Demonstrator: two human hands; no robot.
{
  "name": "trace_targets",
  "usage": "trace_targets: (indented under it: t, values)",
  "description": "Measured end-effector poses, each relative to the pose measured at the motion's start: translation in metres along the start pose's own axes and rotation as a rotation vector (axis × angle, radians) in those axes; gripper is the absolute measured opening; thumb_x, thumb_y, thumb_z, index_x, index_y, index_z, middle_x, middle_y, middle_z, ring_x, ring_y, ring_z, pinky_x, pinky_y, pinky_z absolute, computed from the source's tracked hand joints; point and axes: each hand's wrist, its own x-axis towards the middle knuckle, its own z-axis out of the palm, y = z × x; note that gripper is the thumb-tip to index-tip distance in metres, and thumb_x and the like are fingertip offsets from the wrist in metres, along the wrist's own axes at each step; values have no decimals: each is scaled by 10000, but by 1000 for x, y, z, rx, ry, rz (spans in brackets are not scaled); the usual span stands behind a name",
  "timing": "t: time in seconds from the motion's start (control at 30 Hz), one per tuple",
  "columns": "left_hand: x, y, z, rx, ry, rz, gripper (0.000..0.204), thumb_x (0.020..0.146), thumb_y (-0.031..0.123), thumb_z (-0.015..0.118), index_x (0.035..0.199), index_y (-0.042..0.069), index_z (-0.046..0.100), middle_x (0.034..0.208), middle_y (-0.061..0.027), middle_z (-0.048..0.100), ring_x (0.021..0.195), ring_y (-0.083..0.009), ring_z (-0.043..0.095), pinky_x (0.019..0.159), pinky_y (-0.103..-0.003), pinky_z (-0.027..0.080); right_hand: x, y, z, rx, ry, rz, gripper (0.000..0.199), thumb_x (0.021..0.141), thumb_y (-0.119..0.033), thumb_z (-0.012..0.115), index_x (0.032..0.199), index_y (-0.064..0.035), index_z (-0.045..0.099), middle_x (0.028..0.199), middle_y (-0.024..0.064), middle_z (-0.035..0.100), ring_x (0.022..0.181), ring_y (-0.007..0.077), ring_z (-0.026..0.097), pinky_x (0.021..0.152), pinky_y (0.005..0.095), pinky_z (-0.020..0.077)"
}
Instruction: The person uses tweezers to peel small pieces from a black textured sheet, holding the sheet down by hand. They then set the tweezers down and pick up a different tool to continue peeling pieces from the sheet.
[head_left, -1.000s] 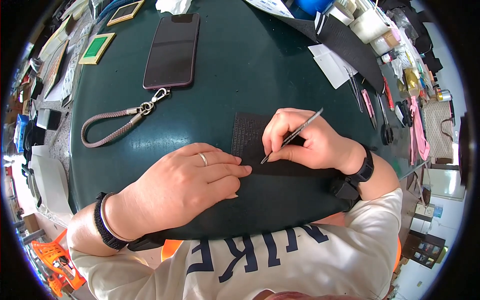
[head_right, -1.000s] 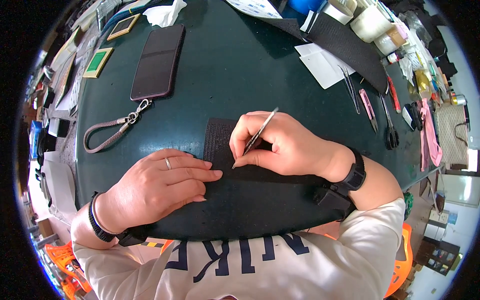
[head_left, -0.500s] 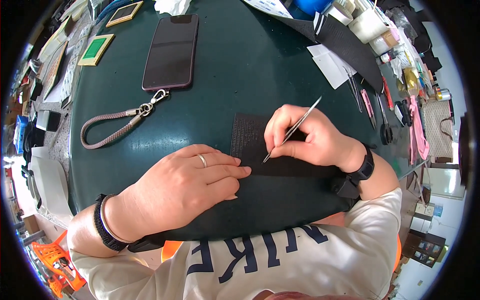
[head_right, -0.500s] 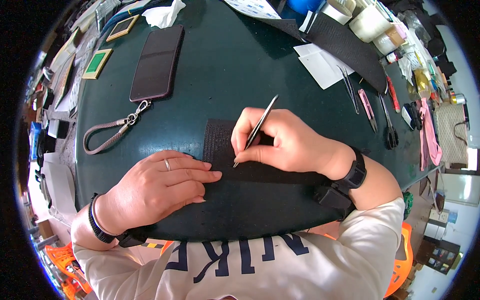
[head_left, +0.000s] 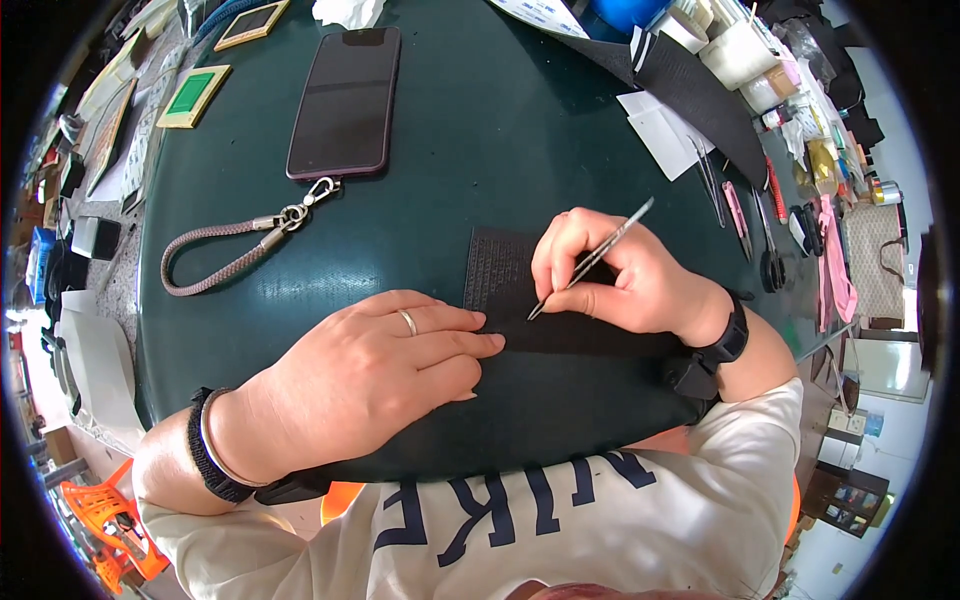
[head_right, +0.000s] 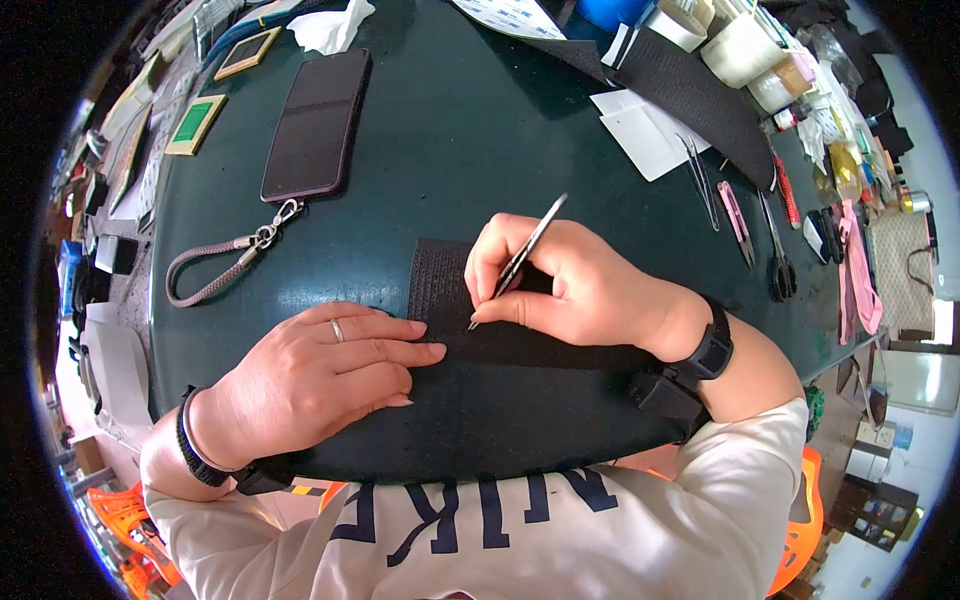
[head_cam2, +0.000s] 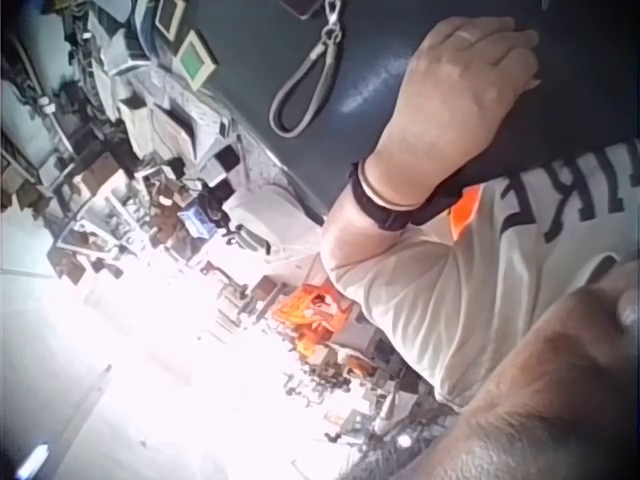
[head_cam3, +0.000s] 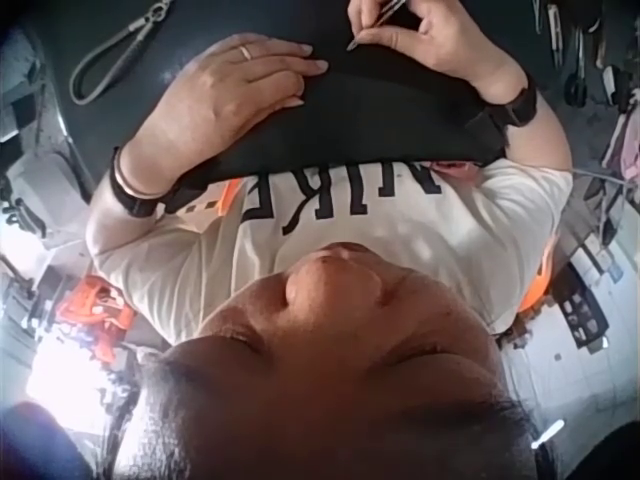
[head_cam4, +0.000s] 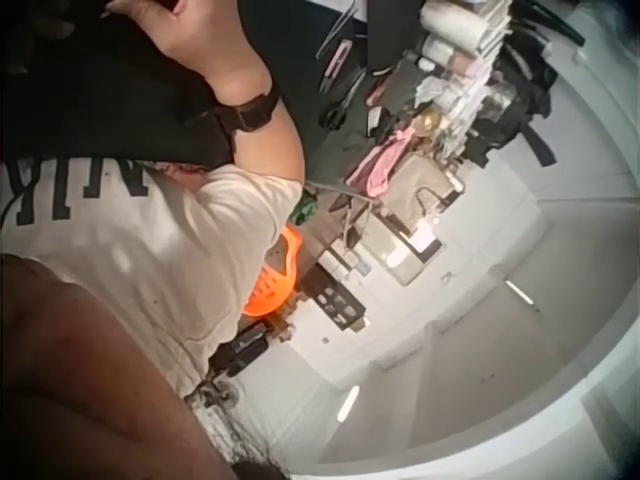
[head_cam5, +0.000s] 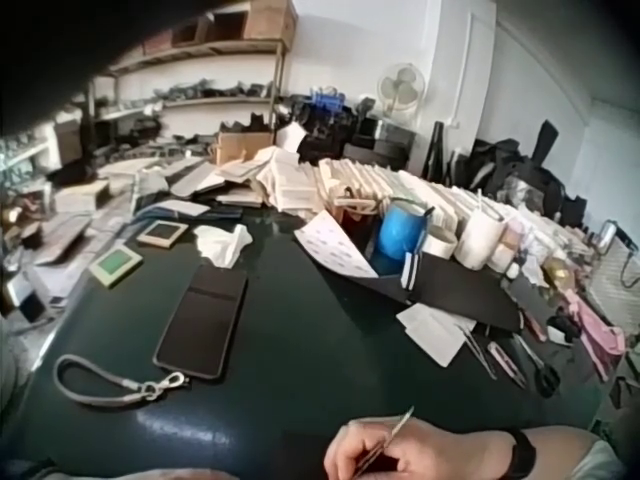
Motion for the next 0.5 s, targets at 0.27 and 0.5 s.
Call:
trace_targets:
  t: [0.27, 0.5]
  values:
    - [-1, -1, -1, -3, -5, -6, 241, 873, 132, 813, 1084, 37, 744, 1236, -67, 772, 1201, -280, 714, 996, -424, 575, -1, -1, -3, 34, 0, 25, 277, 900, 36, 802, 956, -87, 560, 975, 98, 690, 859, 204, 678, 799, 324, 534]
    - [-1, -1, 0, -8, -13, -6, 253, 873, 137, 814, 1094, 37, 742, 1244, -64, 768, 1208, -281, 709, 995, -423, 574, 1, 1, 1, -90, 14, -69, 278, 909, 36, 792, 977, -88, 553, 964, 95, 681, 865, 195, 673, 792, 316, 528]
